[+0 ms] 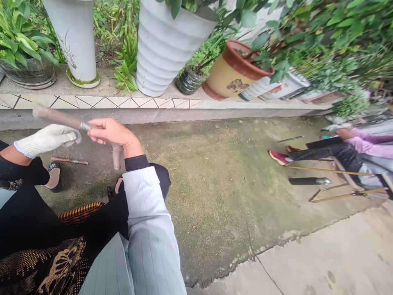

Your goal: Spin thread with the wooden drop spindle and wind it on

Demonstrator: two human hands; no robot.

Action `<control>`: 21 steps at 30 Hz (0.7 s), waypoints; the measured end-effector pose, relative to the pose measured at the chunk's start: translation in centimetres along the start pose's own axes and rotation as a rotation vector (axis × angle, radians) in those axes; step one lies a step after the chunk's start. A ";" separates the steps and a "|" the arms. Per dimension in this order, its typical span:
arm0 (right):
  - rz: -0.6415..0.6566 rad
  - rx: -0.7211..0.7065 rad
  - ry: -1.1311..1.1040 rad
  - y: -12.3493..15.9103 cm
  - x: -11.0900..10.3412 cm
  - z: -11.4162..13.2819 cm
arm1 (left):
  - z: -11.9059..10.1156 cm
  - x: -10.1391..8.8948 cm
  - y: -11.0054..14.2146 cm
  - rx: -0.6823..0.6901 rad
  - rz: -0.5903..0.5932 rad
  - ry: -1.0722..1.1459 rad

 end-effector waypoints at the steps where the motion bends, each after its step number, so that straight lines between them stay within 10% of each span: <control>1: -0.151 -0.044 0.006 -0.3 -1.5 0.3 | -0.1 0.6 0.0 0.014 0.046 0.002; 5: -0.612 -0.025 0.126 0.2 -6.5 -0.5 | -0.7 1.5 0.7 0.024 0.116 -0.025; 8: -0.711 0.101 0.307 1.1 -8.2 -1.9 | -1.5 1.2 1.1 0.054 0.092 -0.120; 21: -0.286 0.428 1.136 1.5 -7.0 -2.4 | -1.9 0.8 1.2 0.143 0.049 -0.296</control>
Point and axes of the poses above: each hand's wrist, its own y-axis away from the middle knuckle, its own x-axis out of the palm, z = x × y, the point moved 9 cm from there along -y, towards the middle knuckle, and after that the axes turned 15 degrees about -x, right-handed, at the moved point
